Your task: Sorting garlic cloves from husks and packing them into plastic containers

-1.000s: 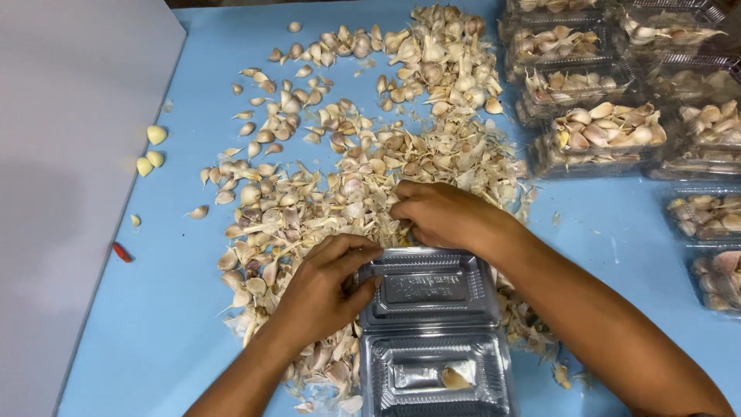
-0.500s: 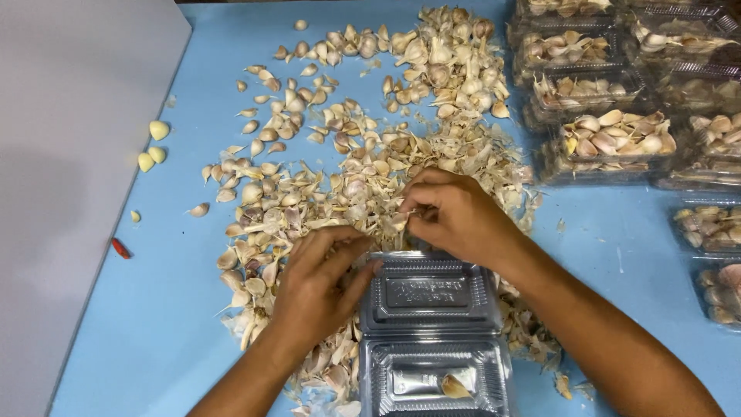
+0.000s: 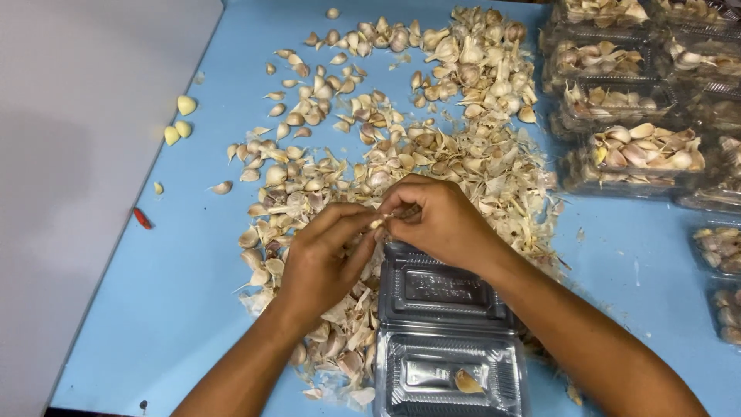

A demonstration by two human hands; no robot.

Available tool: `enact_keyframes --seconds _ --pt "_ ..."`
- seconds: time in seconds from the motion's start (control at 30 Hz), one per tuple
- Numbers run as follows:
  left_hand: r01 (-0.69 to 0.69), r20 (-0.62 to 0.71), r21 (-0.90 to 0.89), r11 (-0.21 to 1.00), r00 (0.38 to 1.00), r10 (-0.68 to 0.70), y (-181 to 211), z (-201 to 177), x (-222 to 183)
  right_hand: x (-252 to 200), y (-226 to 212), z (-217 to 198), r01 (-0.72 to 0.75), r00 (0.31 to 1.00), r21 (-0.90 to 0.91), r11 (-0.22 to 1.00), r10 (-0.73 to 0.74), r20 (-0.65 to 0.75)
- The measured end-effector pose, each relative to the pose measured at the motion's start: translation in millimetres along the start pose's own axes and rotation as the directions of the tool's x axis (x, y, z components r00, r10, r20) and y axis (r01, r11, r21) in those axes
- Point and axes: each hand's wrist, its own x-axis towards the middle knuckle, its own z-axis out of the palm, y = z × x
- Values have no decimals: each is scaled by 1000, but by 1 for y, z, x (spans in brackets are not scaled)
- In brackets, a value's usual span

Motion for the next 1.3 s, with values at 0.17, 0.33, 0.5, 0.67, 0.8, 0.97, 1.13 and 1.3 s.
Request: enact_keyframes --seconds 0.17,0.33,0.5,0.67,0.8,0.97,1.13,1.3 --pt "35 -72 -46 998 997 -38 -17 -4 -2 1 14 -4 -16 1000 -53 998 15 -20" --pt "67 -100 -34 997 992 -70 -17 -8 -1 -1 13 -18 -42 997 -83 996 36 -71" --pt "68 -71 -55 996 995 -71 -15 -7 -3 -12 22 -32 -179 981 9 984 179 -79" --pt "98 -45 -91 991 994 -103 -9 -3 -5 -20 12 -46 -190 980 -37 981 188 -64" --pt "108 11 -117 987 994 -108 -8 -3 -7 -35 13 -49 -186 982 -133 974 180 -56" --pt "76 110 -131 988 992 -62 -3 -2 -9 -52 9 -53 -176 982 -117 977 167 -84" --pt "32 275 -223 974 961 32 19 2 -13 -85 -3 -51 -190 980 -112 975 183 -73" --pt "-365 498 -280 888 736 459 33 9 -22 -115 -6 -36 156 980 -102 983 -166 -105"
